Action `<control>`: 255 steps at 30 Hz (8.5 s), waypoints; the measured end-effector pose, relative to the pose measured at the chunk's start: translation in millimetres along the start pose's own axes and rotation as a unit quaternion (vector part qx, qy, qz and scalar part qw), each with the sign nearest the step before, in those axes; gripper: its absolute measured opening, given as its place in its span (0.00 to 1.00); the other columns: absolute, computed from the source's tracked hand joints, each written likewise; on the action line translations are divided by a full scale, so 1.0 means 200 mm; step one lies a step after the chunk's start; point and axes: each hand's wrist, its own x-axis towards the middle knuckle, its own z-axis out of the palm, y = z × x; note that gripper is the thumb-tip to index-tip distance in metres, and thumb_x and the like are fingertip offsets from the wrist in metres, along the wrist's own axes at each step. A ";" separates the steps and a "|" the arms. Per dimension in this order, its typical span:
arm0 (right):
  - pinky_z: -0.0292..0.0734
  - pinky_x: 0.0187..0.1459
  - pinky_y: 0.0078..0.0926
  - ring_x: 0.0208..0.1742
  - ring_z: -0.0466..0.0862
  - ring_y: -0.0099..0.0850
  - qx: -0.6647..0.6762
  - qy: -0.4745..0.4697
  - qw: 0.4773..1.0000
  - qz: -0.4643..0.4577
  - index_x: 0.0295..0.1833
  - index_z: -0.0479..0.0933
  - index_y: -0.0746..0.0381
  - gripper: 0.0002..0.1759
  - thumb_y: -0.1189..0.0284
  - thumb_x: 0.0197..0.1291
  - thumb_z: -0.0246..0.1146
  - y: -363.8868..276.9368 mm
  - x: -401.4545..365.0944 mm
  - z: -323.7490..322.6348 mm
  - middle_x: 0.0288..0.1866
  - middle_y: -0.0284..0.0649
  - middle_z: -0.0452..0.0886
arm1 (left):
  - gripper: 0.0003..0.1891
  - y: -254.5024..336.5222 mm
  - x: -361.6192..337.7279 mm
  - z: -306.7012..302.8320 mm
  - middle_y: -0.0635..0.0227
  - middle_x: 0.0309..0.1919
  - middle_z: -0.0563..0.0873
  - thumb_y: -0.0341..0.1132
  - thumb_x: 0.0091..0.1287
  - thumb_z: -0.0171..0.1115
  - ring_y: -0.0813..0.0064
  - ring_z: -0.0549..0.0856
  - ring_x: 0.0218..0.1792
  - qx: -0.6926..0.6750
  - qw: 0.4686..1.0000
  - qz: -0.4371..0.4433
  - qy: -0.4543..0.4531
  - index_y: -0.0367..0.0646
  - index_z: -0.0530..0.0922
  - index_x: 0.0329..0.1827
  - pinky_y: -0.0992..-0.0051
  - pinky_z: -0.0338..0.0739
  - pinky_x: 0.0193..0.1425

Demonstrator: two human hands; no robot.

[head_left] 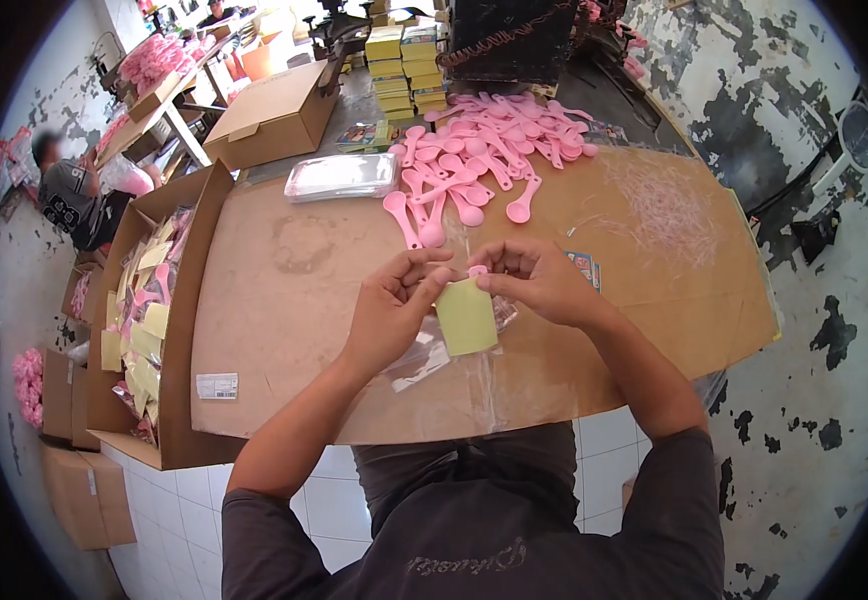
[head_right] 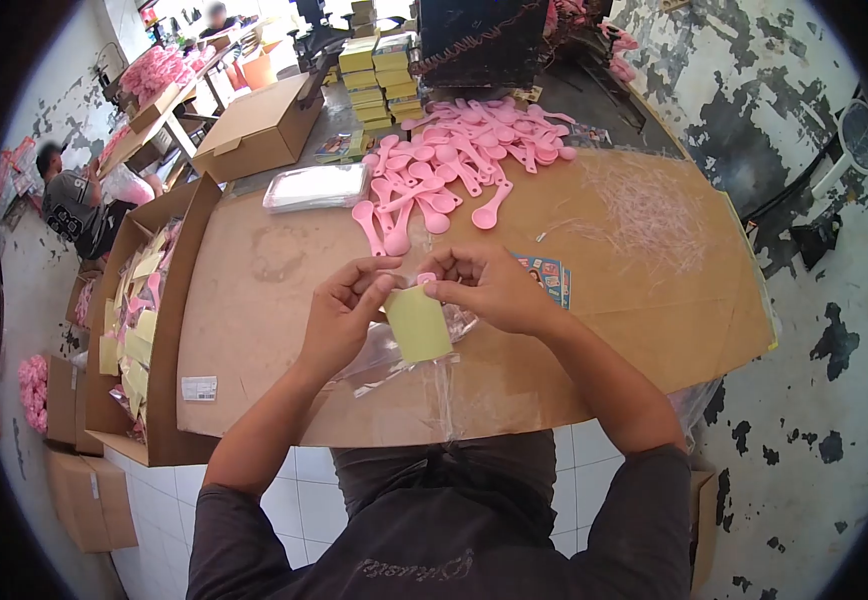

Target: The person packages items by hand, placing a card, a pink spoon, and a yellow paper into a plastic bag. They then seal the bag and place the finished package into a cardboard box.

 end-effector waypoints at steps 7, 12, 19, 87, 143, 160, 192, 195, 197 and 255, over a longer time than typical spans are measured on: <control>0.81 0.44 0.20 0.43 0.86 0.20 -0.019 -0.024 0.999 0.012 0.55 0.84 0.69 0.14 0.71 0.72 0.71 0.01 -0.03 -0.06 0.42 0.35 0.89 | 0.14 -0.04 0.01 -0.01 0.63 0.47 0.92 0.32 0.79 0.66 0.81 0.90 0.45 0.018 0.999 -0.026 -0.011 0.34 0.83 0.62 0.79 0.86 0.46; 0.81 0.44 0.20 0.43 0.86 0.19 0.003 0.017 1.000 0.016 0.55 0.84 0.69 0.13 0.72 0.71 0.71 0.05 -0.02 -0.06 0.43 0.35 0.89 | 0.13 -0.03 0.02 -0.01 0.64 0.47 0.92 0.31 0.79 0.65 0.82 0.89 0.45 0.027 0.999 -0.020 0.001 0.34 0.83 0.61 0.78 0.86 0.47; 0.82 0.50 0.21 0.45 0.87 0.21 0.039 0.022 0.999 -0.003 0.55 0.85 0.69 0.10 0.76 0.72 0.68 0.11 -0.03 -0.09 0.45 0.37 0.89 | 0.10 -0.07 0.02 -0.02 0.66 0.44 0.93 0.30 0.77 0.67 0.82 0.89 0.44 0.079 0.997 0.018 -0.003 0.35 0.86 0.56 0.77 0.86 0.48; 0.79 0.51 0.30 0.46 0.83 0.27 -0.187 0.071 0.979 -0.033 0.47 0.83 0.66 0.08 0.78 0.63 0.71 0.02 -0.19 -0.44 0.41 0.35 0.84 | 0.11 -0.09 0.09 -0.08 0.64 0.35 0.88 0.35 0.64 0.77 0.73 0.85 0.32 0.425 0.904 0.035 -0.035 0.38 0.87 0.44 0.71 0.81 0.41; 0.83 0.54 0.24 0.50 0.86 0.21 -0.060 0.195 0.966 -0.157 0.62 0.80 0.65 0.15 0.76 0.72 0.69 0.12 -0.09 -0.09 0.52 0.36 0.86 | 0.12 -0.09 0.03 -0.01 0.78 0.29 0.85 0.36 0.77 0.69 0.91 0.78 0.27 0.135 0.988 -0.070 -0.015 0.36 0.86 0.54 0.83 0.68 0.29; 0.82 0.49 0.28 0.46 0.88 0.29 -0.282 0.110 0.930 -0.208 0.58 0.85 0.62 0.15 0.79 0.66 0.70 0.07 -0.11 -0.12 0.48 0.40 0.88 | 0.13 -0.11 0.02 0.01 0.65 0.39 0.94 0.36 0.79 0.67 0.85 0.87 0.39 0.096 0.995 -0.028 -0.030 0.32 0.86 0.54 0.80 0.81 0.46; 0.80 0.58 0.37 0.52 0.86 0.34 -0.288 0.006 0.950 -0.118 0.56 0.86 0.63 0.12 0.72 0.70 0.67 0.04 0.00 -0.16 0.47 0.40 0.87 | 0.15 -0.05 0.03 -0.02 0.67 0.43 0.92 0.31 0.80 0.64 0.86 0.89 0.39 0.063 0.989 -0.112 -0.070 0.35 0.81 0.65 0.84 0.82 0.38; 0.78 0.63 0.37 0.60 0.83 0.41 -0.473 0.110 0.864 -0.136 0.60 0.86 0.60 0.17 0.79 0.67 0.66 0.05 0.16 -0.41 0.57 0.44 0.84 | 0.13 -0.05 0.04 -0.03 0.67 0.42 0.92 0.32 0.80 0.63 0.87 0.88 0.39 0.043 0.994 -0.087 -0.060 0.35 0.82 0.62 0.82 0.81 0.38; 0.77 0.64 0.39 0.63 0.82 0.42 -0.553 0.090 0.817 -0.137 0.60 0.85 0.58 0.19 0.81 0.63 0.67 0.15 0.24 -0.57 0.59 0.43 0.83 | 0.13 -0.07 0.04 -0.04 0.68 0.41 0.92 0.33 0.80 0.63 0.87 0.88 0.39 0.035 0.994 -0.076 -0.066 0.36 0.82 0.62 0.82 0.81 0.38; 0.79 0.42 0.36 0.39 0.85 0.41 -0.434 0.038 0.867 -0.240 0.46 0.86 0.64 0.08 0.74 0.64 0.70 -0.55 -0.11 0.01 0.38 0.42 0.86 | 0.25 0.13 -0.03 0.09 0.64 0.59 0.88 0.36 0.73 0.71 0.73 0.83 0.65 0.156 0.971 0.148 -0.101 0.37 0.79 0.70 0.68 0.74 0.71</control>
